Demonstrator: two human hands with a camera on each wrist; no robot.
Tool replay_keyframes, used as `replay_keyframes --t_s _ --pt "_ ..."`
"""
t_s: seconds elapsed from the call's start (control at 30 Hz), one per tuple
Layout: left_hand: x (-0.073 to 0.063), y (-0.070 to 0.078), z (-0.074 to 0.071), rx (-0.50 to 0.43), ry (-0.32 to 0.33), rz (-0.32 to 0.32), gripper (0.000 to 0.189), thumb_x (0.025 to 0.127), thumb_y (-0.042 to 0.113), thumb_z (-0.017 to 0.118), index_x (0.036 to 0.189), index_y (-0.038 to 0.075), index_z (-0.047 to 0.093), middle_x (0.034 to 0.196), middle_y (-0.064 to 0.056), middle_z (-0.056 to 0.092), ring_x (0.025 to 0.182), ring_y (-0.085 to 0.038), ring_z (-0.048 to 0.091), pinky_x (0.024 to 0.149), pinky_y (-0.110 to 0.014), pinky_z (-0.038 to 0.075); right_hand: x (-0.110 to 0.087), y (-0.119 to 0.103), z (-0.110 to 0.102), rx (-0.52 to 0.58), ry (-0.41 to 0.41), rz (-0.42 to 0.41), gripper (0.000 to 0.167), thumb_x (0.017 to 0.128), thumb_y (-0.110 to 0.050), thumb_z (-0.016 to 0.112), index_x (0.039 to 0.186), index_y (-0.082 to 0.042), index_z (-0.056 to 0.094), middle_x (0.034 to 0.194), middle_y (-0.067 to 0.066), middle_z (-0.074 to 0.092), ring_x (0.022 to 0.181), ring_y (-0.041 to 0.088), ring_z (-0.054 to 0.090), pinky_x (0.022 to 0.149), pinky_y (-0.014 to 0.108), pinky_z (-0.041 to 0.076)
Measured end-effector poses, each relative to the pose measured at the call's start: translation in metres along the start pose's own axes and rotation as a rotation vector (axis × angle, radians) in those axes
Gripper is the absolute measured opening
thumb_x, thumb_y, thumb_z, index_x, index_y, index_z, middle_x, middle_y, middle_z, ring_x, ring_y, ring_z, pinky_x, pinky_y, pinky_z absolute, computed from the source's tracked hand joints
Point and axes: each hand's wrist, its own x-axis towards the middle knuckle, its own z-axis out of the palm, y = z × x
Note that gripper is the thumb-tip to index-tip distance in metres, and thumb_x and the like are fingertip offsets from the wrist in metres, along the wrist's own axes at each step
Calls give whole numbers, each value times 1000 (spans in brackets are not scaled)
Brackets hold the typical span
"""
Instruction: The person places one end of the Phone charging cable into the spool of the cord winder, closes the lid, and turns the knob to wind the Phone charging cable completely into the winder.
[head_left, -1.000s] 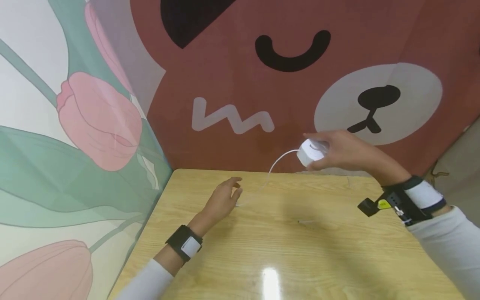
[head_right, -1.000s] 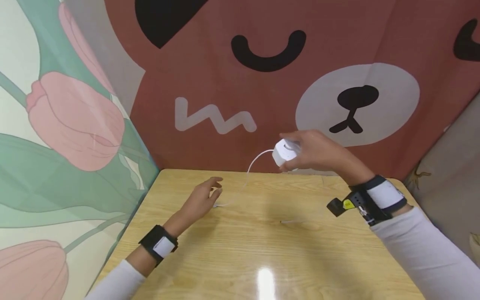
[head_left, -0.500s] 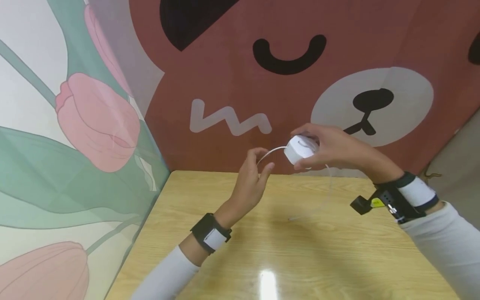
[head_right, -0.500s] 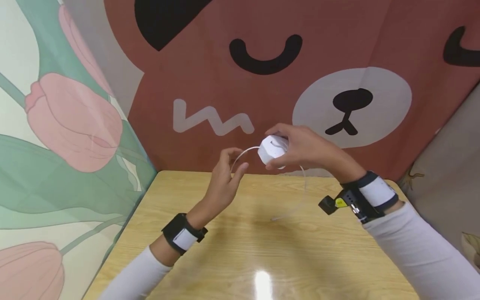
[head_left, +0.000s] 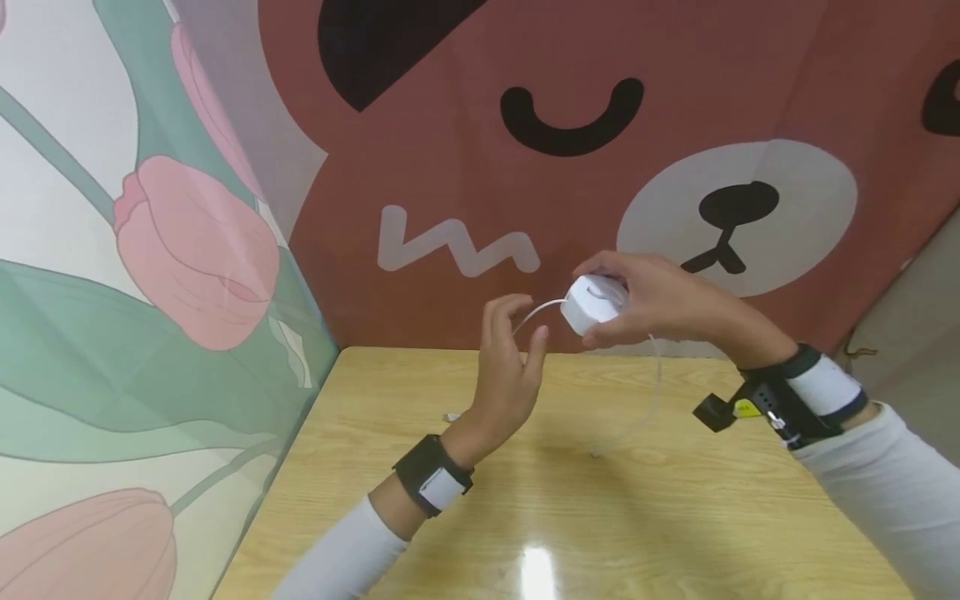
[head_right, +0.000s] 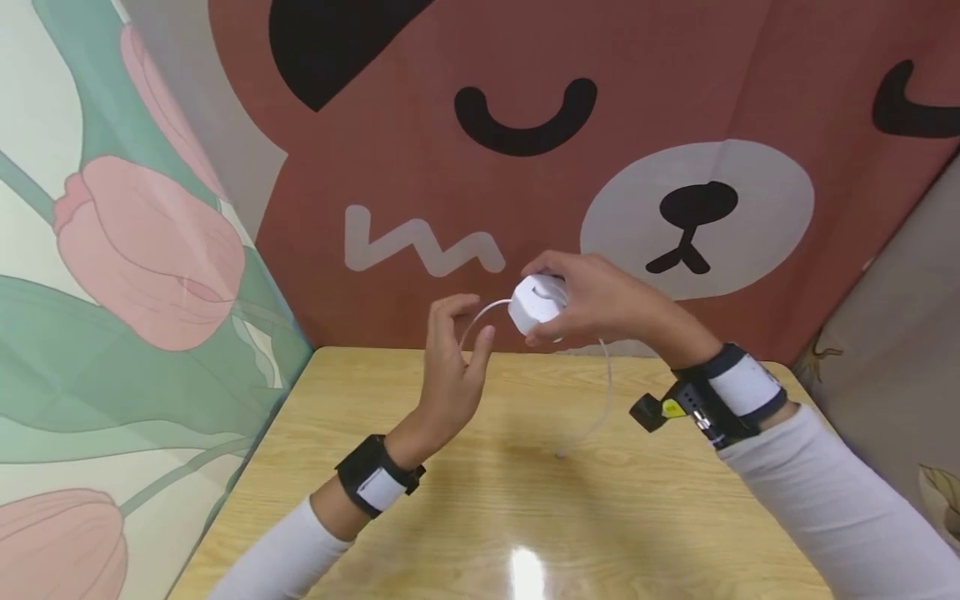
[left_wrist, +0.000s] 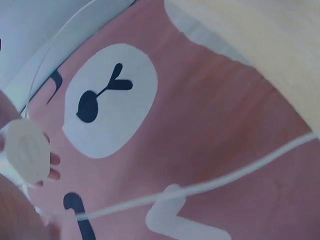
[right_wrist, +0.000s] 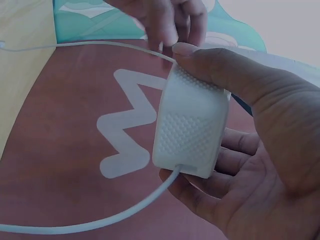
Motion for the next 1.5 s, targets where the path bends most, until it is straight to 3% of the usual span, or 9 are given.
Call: replay_keyframes --t_s 0.13,0.23,0.33,0.47,0.6,0.7,0.8,1.07,1.5 --pt "-7 -2 2 74 112 96 21 98 1 55 118 -2 50 115 -16 51 111 -28 51 97 -37 52 0 3 1 4 0 -11 80 71 -39 94 138 -16 56 120 8 67 92 25 62 69 33 53" --pt "-11 -2 3 66 63 96 19 98 1 54 116 -1 52 108 -14 55 102 -26 54 87 -39 53 -2 6 1 11 6 -14 82 71 -40 94 138 -14 55 121 10 67 92 25 62 68 33 53" --pt "-14 -1 5 -52 -78 -6 21 103 6 49 123 -2 53 107 -13 61 98 -23 60 84 -36 57 -3 8 3 28 24 -14 81 71 -39 94 138 -15 55 122 10 67 92 25 61 68 33 53" --pt "-16 4 8 -252 -287 -201 39 112 25 42 141 -1 47 117 -15 69 104 -23 68 90 -28 59 -4 11 9 79 39 -35 80 72 -35 94 137 -13 54 126 12 65 96 27 61 72 33 54" --pt "-13 10 8 -427 -376 -326 55 111 44 40 153 8 39 138 -13 65 118 -21 68 101 -26 56 -5 11 19 131 47 -62 78 74 -31 94 137 -11 51 129 14 62 104 29 60 77 34 56" --pt "-8 15 8 -506 -357 -360 57 108 44 47 155 12 40 150 -10 57 131 -17 62 108 -26 52 -7 10 27 159 81 -78 75 76 -22 92 136 -8 50 130 15 61 108 31 59 80 38 57" --pt "-4 18 8 -535 -301 -382 53 106 34 56 153 10 46 150 -12 57 136 -17 58 108 -26 52 -8 9 33 181 124 -87 74 76 -14 91 137 -7 48 132 16 60 110 32 59 82 42 59" --pt "1 20 9 -633 -125 -485 38 97 5 68 133 -7 62 131 -25 68 122 -33 68 98 -30 59 -11 7 41 142 167 -71 79 75 -27 93 137 -8 48 130 14 60 109 31 60 80 43 60" --pt "-1 17 10 -713 -140 -590 42 98 2 65 137 -8 53 136 -27 62 124 -31 64 100 -31 58 -9 5 47 85 173 -67 79 75 -25 93 138 -5 50 128 15 62 106 30 61 83 45 58"
